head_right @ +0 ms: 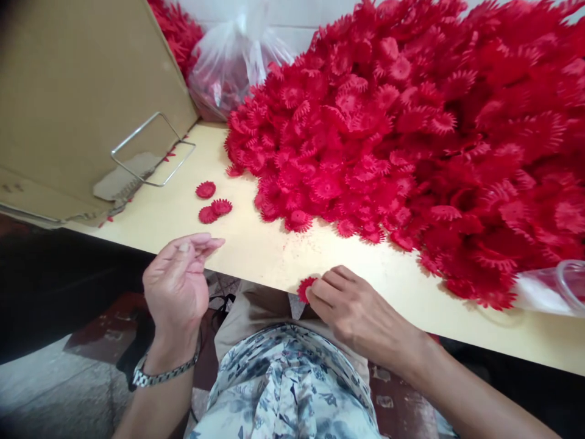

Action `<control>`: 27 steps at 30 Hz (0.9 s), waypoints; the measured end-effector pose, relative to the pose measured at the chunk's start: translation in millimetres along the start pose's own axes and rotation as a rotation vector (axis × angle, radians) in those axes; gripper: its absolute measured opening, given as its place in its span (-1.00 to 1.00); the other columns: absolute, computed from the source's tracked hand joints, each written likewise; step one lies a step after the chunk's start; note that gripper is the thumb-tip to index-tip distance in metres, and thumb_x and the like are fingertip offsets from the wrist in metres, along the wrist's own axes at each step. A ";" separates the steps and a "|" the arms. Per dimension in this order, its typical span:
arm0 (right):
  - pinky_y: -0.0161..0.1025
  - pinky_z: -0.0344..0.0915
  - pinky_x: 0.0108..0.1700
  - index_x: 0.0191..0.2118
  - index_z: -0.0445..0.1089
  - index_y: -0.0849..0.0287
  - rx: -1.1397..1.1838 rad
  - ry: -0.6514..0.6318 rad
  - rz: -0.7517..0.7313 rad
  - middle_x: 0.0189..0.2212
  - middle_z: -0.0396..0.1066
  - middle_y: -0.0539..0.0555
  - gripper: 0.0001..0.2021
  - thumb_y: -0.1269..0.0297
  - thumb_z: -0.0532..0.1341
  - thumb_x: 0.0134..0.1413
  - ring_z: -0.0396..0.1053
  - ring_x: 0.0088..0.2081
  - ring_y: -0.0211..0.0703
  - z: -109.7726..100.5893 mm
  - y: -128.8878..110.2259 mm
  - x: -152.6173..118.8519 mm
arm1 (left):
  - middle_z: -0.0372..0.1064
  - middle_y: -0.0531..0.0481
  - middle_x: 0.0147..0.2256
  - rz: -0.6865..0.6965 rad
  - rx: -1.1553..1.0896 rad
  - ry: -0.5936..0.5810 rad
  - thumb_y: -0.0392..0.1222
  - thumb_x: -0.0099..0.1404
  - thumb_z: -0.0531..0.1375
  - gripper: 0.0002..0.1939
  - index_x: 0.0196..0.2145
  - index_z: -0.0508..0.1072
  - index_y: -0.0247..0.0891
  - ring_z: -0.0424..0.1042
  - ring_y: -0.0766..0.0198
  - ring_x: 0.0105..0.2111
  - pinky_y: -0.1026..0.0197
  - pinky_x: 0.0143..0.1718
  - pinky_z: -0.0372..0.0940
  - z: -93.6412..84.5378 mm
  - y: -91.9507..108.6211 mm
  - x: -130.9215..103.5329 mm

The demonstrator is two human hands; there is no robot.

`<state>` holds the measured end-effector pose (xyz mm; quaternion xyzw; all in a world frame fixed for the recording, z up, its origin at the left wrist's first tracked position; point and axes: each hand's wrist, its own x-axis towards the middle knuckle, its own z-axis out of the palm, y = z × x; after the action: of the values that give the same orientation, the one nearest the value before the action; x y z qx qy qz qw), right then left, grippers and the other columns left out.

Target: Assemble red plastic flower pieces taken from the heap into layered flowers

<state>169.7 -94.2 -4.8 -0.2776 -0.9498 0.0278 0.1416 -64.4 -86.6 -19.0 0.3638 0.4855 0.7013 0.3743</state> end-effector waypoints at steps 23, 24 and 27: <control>-0.20 0.07 -0.30 -0.33 0.42 0.30 -0.112 -0.006 -0.238 -0.42 0.34 0.11 -0.72 0.42 -0.02 0.26 0.17 -0.38 -0.17 29.2 34.1 74.0 | 0.46 0.00 -0.48 0.047 0.081 -0.002 -0.23 0.23 0.13 -0.83 -0.41 0.53 -0.25 0.45 0.25 -0.39 0.13 -0.15 0.32 3.6 2.7 -4.9; -0.20 0.07 -0.30 -0.34 0.42 0.29 -0.142 0.021 -0.215 -0.43 0.35 0.12 -0.72 0.44 -0.03 0.26 0.17 -0.37 -0.16 29.1 37.0 76.8 | 0.46 0.01 -0.49 0.050 0.091 0.008 -0.23 0.22 0.14 -0.83 -0.41 0.53 -0.25 0.45 0.26 -0.40 0.14 -0.16 0.31 2.2 2.3 -4.4; -0.20 0.07 -0.32 -0.35 0.42 0.29 -0.158 0.141 -0.104 -0.43 0.36 0.13 -0.73 0.49 -0.01 0.22 0.18 -0.38 -0.16 23.9 29.2 70.0 | 0.46 0.01 -0.48 0.046 0.120 0.025 -0.22 0.21 0.15 -0.84 -0.41 0.53 -0.24 0.44 0.27 -0.40 0.17 -0.18 0.30 -4.6 -1.0 -4.0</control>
<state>121.7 -31.5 -13.9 -0.2396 -0.9498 -0.0743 0.1871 -66.4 -91.7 -21.8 0.3880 0.5226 0.6839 0.3296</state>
